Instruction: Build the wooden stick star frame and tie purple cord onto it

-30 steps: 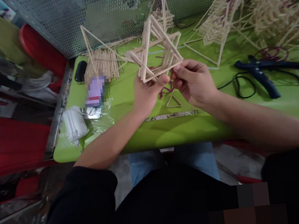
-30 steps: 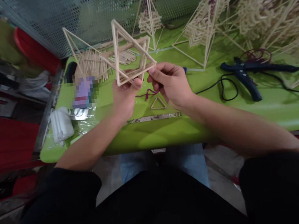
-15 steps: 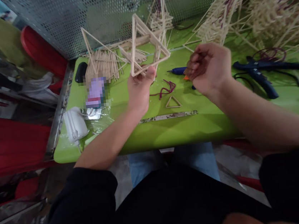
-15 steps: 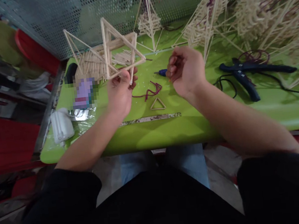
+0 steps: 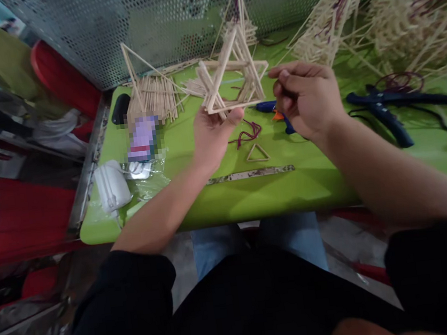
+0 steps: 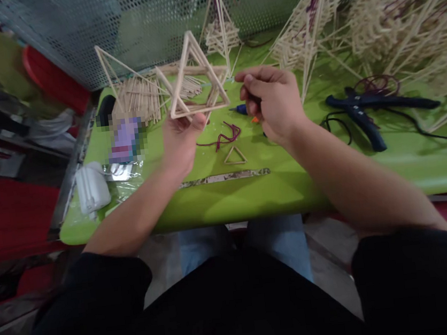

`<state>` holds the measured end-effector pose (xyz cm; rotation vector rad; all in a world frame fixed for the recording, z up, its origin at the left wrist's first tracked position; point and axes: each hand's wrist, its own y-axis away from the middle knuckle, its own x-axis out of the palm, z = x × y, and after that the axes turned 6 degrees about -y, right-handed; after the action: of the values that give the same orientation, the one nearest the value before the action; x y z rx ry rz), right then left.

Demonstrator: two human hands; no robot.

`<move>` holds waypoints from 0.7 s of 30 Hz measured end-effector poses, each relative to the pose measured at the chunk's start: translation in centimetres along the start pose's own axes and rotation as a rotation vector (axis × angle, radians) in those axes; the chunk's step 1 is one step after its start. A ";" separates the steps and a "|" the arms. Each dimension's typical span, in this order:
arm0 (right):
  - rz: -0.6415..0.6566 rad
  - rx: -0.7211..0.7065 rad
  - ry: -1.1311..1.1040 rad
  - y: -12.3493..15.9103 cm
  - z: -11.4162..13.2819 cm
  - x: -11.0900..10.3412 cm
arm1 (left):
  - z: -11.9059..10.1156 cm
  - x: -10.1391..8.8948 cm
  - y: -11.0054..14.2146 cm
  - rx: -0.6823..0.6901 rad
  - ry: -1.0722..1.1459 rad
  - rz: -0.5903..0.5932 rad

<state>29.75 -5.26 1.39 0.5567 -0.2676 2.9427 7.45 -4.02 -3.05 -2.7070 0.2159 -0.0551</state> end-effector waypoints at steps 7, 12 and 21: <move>0.000 -0.021 0.013 0.0 -0.5 0.0 | 0.1 0.0 0.2 -0.079 -0.186 0.001; -0.090 -0.418 0.213 0.0 -1.4 0.1 | -0.1 0.0 0.3 -0.096 -0.142 0.016; -0.040 -0.347 0.312 2.3 -0.9 0.5 | -1.8 0.3 0.5 -0.179 -0.035 -0.024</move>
<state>28.58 -7.25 0.40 0.0551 -0.6979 2.7936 7.52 -5.26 -1.64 -2.8864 0.1855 0.0053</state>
